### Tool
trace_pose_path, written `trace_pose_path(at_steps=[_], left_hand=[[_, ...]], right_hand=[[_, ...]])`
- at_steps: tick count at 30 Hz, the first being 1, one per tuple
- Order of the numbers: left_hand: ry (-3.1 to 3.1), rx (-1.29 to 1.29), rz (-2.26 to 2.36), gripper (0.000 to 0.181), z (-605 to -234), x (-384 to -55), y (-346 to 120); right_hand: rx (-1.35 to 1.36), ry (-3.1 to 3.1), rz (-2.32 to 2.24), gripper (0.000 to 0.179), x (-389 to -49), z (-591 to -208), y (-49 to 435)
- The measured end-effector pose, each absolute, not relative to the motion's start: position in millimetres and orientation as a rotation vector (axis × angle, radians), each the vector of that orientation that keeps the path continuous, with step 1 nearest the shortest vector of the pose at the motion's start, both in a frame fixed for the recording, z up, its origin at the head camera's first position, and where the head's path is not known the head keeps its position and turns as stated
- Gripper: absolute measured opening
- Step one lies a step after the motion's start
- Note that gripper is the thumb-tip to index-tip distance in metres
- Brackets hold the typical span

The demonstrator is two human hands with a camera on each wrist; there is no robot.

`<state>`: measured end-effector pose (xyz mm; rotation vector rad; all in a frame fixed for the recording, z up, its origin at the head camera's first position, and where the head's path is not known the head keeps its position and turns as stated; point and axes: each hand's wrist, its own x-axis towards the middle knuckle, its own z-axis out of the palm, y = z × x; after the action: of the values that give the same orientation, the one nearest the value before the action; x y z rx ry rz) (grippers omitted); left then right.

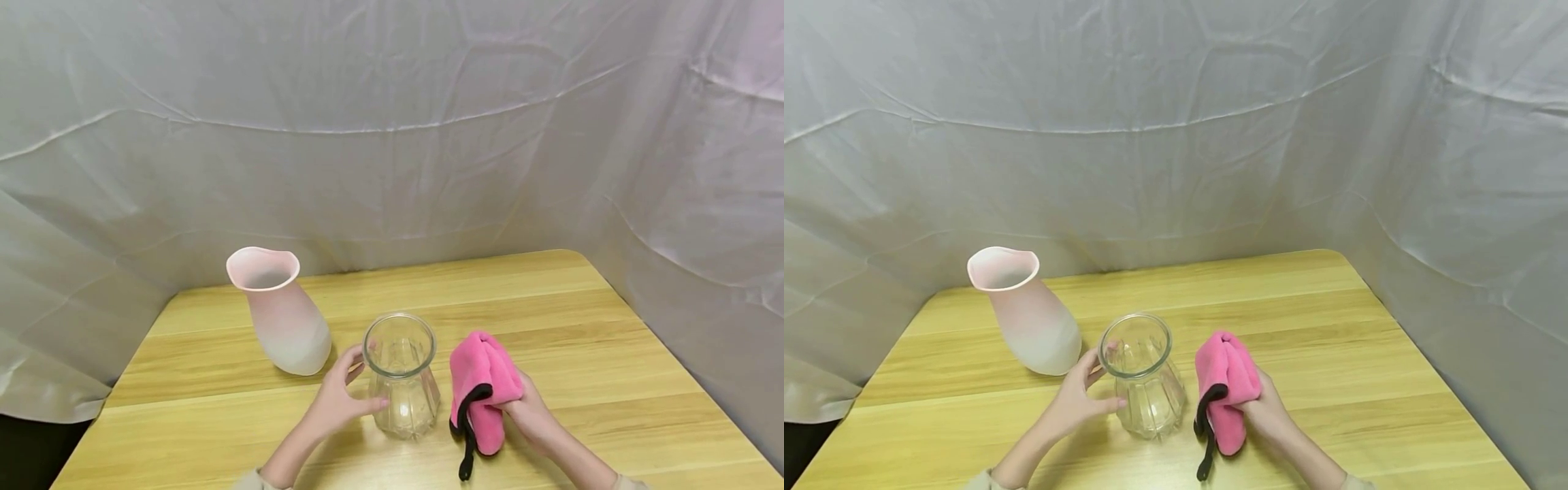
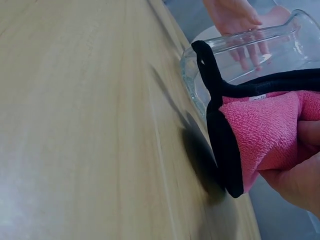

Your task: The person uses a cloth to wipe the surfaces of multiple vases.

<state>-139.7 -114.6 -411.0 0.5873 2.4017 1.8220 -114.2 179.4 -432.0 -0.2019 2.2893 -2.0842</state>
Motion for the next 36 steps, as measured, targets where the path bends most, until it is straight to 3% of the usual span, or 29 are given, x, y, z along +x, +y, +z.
trace_pose_path(at_steps=[5, 20, 36], left_hand=[[2.414, 0.525, 1.876, 0.08, -421, -137, -109], [2.358, 0.499, 1.921, 0.076, -428, -135, -103], [2.329, 0.435, 1.897, 0.076, -429, -138, -105]], right_hand=[[-0.217, 2.378, -2.039, 0.049, -120, -431, 174], [-0.225, 2.201, -2.13, 0.065, -134, -440, 150], [-0.301, 2.395, -2.025, 0.06, -140, -415, 139]])
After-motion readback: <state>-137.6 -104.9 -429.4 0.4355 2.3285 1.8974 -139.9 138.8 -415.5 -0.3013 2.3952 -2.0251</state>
